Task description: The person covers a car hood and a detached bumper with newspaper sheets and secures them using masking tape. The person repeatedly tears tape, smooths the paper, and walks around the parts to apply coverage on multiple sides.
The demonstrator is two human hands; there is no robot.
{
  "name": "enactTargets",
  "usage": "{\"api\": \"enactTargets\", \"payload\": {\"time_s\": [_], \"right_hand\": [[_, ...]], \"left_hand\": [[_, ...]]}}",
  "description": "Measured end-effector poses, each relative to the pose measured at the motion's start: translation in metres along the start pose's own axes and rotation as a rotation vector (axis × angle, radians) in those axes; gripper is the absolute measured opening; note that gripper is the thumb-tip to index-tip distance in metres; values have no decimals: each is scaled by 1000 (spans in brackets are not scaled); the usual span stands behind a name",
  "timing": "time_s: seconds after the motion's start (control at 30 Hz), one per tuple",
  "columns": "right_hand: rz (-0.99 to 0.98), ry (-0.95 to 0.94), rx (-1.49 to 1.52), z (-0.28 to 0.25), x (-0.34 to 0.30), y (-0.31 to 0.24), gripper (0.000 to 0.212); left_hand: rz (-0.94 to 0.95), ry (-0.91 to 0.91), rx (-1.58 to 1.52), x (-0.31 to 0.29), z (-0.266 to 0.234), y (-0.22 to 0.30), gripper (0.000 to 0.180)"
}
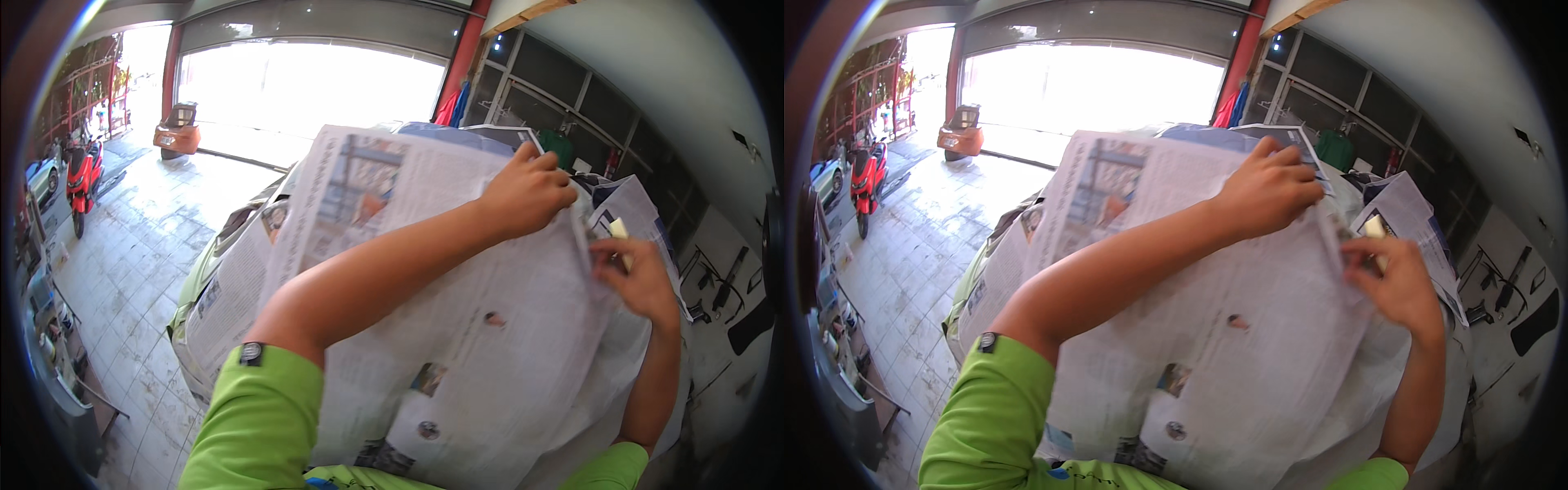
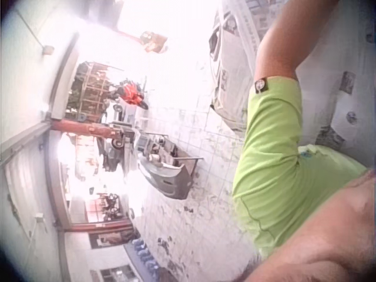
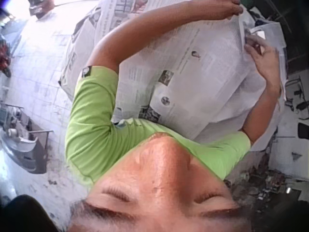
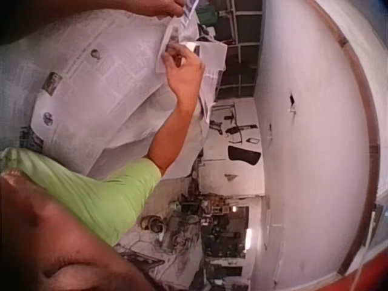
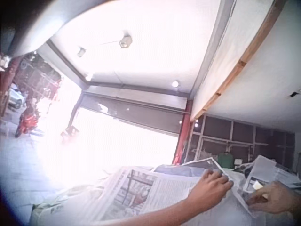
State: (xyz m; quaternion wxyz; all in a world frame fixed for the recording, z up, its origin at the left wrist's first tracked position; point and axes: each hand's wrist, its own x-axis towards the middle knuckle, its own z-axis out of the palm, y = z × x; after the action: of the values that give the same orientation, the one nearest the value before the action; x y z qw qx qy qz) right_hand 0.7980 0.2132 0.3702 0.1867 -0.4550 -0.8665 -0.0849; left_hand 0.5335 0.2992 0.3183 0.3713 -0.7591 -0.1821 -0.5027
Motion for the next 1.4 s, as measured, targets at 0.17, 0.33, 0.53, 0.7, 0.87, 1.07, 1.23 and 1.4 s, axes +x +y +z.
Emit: {"api": "enactTargets", "payload": {"time_s": [0.17, 0.33, 0.53, 0.7, 0.87, 1.07, 1.23, 1.4], "right_hand": [[177, 403, -126, 22, 25, -36, 60], [220, 369, -175, 26, 79, -14, 34], [774, 564, -568, 1, 145, 89, 42], [890, 736, -376, 30, 201, 111, 66], [187, 642, -398, 105, 205, -39, 50], [200, 539, -551, 106, 91, -118, 44], [902, 376, -671, 87, 36, -12, 63], [1128, 352, -332, 69, -15, 125, 66]], "left_hand": [[23, 174, -29, 23, 7, -16, 16], [78, 261, -73, 9, -20, -30, 24], [-31, -422, -252, -86, -104, -22, 70], [-274, -861, -140, -124, -90, -85, 89], [-529, -1076, -214, -135, -71, -112, 91], [-648, -1118, -92, -124, -50, -143, 87], [-825, -903, 26, -124, -39, -154, 75], [-944, -699, -52, -119, -17, -170, 46]]}}
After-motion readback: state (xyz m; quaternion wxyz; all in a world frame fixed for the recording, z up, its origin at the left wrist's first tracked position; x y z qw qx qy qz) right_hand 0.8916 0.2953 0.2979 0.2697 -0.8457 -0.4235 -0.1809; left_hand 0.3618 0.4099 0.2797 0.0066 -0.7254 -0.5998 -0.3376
